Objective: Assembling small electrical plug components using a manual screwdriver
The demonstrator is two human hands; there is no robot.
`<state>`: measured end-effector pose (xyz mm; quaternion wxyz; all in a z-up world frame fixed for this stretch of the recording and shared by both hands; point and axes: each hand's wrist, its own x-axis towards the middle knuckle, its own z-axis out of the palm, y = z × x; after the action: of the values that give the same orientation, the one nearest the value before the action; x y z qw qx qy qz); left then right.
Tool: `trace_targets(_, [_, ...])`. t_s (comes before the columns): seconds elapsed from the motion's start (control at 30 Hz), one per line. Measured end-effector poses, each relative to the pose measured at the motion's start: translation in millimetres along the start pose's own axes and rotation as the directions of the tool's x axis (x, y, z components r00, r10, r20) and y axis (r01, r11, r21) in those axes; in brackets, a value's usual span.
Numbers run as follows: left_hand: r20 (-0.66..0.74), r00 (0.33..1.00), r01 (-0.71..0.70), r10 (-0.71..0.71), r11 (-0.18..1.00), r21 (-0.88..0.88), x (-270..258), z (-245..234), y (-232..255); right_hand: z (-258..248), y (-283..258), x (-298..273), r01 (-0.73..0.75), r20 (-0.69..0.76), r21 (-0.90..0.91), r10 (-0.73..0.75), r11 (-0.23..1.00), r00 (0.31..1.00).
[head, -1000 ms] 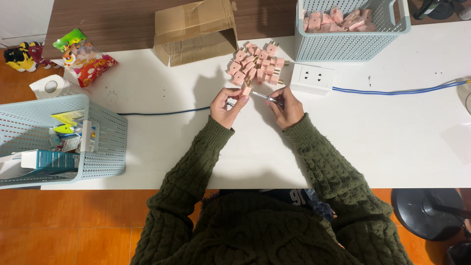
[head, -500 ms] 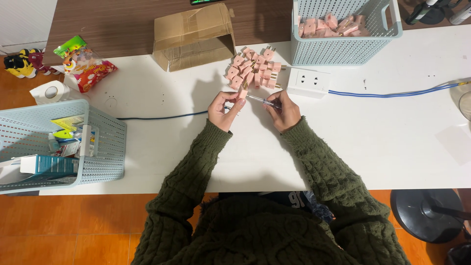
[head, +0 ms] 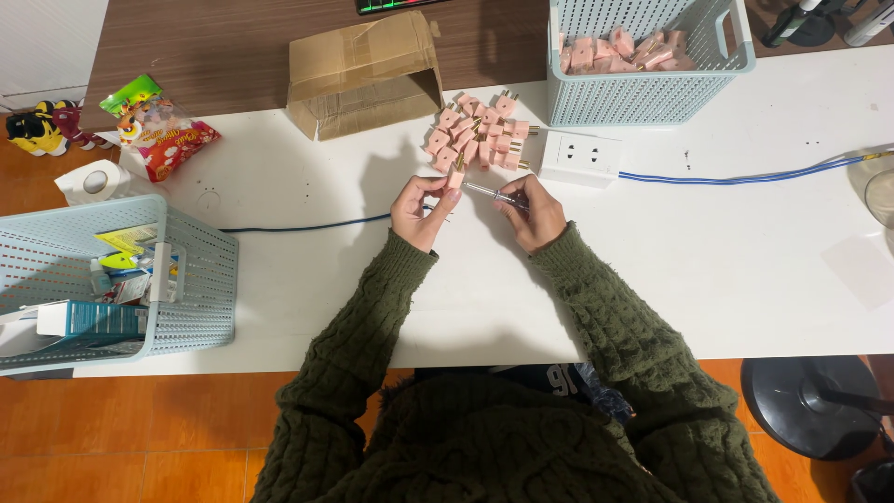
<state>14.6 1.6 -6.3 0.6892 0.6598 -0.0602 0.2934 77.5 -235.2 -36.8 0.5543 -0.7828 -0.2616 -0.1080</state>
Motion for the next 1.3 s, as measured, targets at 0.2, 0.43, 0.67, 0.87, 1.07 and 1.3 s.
trace_targets(0.2, [-0.005,1.000,0.011,-0.011,1.000,-0.001,-2.7,2.1,3.4,-11.2,-28.5,10.0,0.144,-0.015,-0.128,-0.147,0.981,0.989])
trace_targets(0.43, [-0.008,1.000,0.016,-0.016,1.000,-0.010,-4.3,0.2,-1.2,-6.8,-18.2,5.7,-0.017,0.019,-0.024,0.017,1.000,1.000])
trace_targets(0.67, [-0.001,1.000,0.007,-0.007,0.999,-0.044,-0.9,-7.4,-6.8,1.3,-23.2,1.6,-0.395,0.205,0.355,0.342,0.848,0.917])
trace_targets(0.87, [0.020,1.000,-0.023,0.021,0.997,0.070,9.4,-10.4,11.4,0.2,-2.9,0.4,-0.450,0.249,0.457,0.376,0.767,0.893])
trace_targets(1.07, [0.018,0.983,-0.174,0.181,0.904,0.390,10.4,-16.3,-7.2,-4.2,40.2,2.0,0.156,0.113,-0.352,-0.123,0.923,0.986])
trace_targets(1.3, [0.218,0.927,-0.375,0.305,0.790,0.485,7.6,-14.4,-46.8,-8.1,14.0,7.7,0.199,0.173,-0.315,-0.150,0.928,0.974])
